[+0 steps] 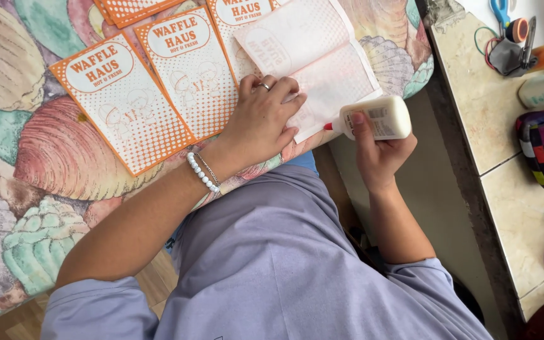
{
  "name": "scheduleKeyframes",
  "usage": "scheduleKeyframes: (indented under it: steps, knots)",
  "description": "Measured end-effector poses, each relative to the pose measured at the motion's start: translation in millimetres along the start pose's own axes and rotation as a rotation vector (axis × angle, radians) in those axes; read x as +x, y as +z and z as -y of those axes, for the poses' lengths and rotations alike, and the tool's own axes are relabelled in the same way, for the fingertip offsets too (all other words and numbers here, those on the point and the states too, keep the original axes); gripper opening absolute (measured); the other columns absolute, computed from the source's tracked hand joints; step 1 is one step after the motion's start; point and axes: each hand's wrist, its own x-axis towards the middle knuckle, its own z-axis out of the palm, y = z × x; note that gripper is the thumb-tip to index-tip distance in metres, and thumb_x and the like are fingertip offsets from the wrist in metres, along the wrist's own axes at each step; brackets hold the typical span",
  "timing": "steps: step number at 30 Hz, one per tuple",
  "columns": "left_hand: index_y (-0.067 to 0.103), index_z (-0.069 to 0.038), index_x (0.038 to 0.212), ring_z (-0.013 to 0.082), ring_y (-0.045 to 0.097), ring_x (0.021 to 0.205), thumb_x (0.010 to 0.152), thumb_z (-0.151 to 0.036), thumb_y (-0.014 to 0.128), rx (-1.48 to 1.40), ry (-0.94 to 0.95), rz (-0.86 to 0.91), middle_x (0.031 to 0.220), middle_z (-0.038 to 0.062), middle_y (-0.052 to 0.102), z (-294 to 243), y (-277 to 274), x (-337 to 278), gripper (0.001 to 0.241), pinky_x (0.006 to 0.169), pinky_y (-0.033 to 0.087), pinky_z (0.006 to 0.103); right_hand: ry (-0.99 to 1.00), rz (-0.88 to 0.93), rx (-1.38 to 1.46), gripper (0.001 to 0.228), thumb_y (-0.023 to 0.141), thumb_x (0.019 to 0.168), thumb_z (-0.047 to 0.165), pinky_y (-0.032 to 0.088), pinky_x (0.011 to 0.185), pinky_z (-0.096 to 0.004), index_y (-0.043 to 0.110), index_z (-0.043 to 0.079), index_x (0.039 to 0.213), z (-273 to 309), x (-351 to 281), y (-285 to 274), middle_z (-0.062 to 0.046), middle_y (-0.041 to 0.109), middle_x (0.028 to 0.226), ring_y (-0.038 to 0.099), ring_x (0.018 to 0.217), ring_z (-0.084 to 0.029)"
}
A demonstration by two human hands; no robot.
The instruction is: The person applies glue from a squeeze bottle onto paper waffle packaging sleeves and folds them into shape by hand.
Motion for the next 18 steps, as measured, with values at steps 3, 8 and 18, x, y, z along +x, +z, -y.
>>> scheduleKeyframes:
  steps: [3, 8, 18]
  knots:
    - [0.071, -0.007, 0.122, 0.0295, 0.053, 0.109, 0.083, -0.028, 0.079, -0.03, -0.01, 0.008, 0.12, 0.008, 0.056, 0, -3, 0, 0.045, 0.097, 0.033, 0.0523, -0.021, -0.007, 0.0, 0.02, 0.085, 0.089, -0.003, 0.055, 0.065, -0.036, 0.069, -0.015, 0.092, 6, -2, 8, -0.025, 0.07, 0.075, 0.064, 0.076, -0.02]
    - [0.07, -0.007, 0.125, 0.0285, 0.051, 0.112, 0.078, -0.03, 0.084, -0.011, -0.015, 0.05, 0.124, 0.008, 0.055, -2, -5, -1, 0.054, 0.1, 0.031, 0.051, 0.005, 0.002, 0.065, 0.023, 0.086, 0.084, -0.004, 0.058, 0.067, -0.04, 0.069, -0.015, 0.094, 17, -21, 29, -0.027, 0.072, 0.079, 0.072, 0.077, -0.03]
    - [0.07, -0.006, 0.125, 0.0283, 0.051, 0.113, 0.078, -0.028, 0.085, -0.034, -0.035, 0.043, 0.123, 0.008, 0.055, -1, -3, 0, 0.054, 0.102, 0.03, 0.0517, -0.042, -0.01, 0.025, 0.016, 0.079, 0.092, -0.006, 0.057, 0.066, -0.04, 0.069, -0.018, 0.095, 5, -4, 9, -0.028, 0.072, 0.079, 0.069, 0.077, -0.027]
